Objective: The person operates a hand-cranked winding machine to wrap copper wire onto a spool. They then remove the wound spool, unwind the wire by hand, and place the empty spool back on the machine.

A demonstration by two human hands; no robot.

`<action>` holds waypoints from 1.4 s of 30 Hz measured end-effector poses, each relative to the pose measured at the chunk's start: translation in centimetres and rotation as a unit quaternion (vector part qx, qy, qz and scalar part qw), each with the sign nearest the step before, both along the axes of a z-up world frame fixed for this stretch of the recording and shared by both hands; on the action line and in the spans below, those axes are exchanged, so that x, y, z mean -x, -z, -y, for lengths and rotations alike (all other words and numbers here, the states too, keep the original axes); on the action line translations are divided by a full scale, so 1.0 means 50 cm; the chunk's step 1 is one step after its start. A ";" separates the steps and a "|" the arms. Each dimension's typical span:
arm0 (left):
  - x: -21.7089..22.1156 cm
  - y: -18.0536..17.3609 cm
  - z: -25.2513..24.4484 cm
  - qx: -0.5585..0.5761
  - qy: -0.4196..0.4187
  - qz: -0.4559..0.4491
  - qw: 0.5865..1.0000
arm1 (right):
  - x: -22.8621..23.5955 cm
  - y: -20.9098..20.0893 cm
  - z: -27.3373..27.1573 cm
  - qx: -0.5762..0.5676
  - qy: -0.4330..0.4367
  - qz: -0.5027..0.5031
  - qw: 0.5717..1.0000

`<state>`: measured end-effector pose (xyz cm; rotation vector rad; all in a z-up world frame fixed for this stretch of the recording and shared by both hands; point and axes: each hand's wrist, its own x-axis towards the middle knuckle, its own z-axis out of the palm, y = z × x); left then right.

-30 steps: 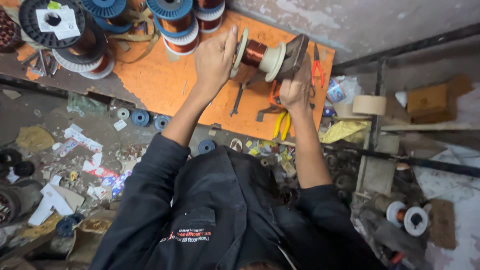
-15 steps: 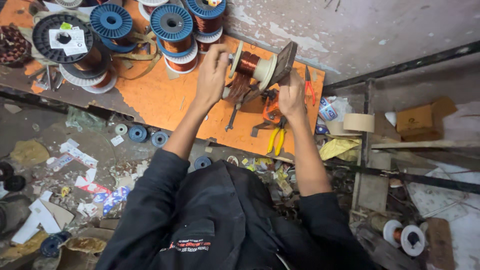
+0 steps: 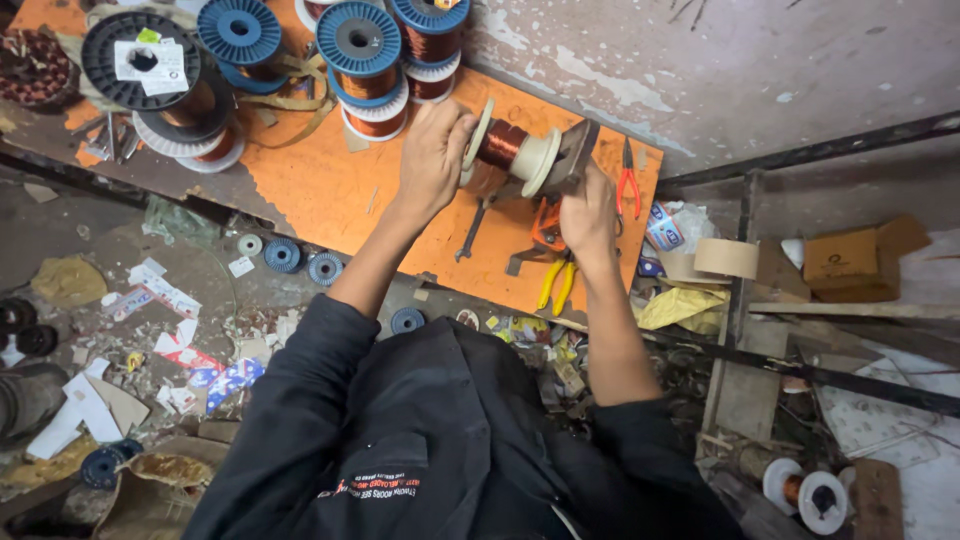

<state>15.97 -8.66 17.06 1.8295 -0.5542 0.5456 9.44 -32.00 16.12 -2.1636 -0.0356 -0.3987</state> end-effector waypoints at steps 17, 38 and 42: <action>0.082 0.203 0.084 0.061 0.032 -0.126 0.990 | 0.001 0.013 -0.041 -0.151 -0.141 0.117 0.971; 0.070 0.120 0.013 0.322 0.137 -0.237 0.906 | -0.003 0.104 -0.017 -0.221 -0.023 0.129 0.966; 0.032 0.072 0.001 0.180 0.044 -0.234 0.954 | -0.009 0.119 -0.019 -0.144 0.047 0.045 0.987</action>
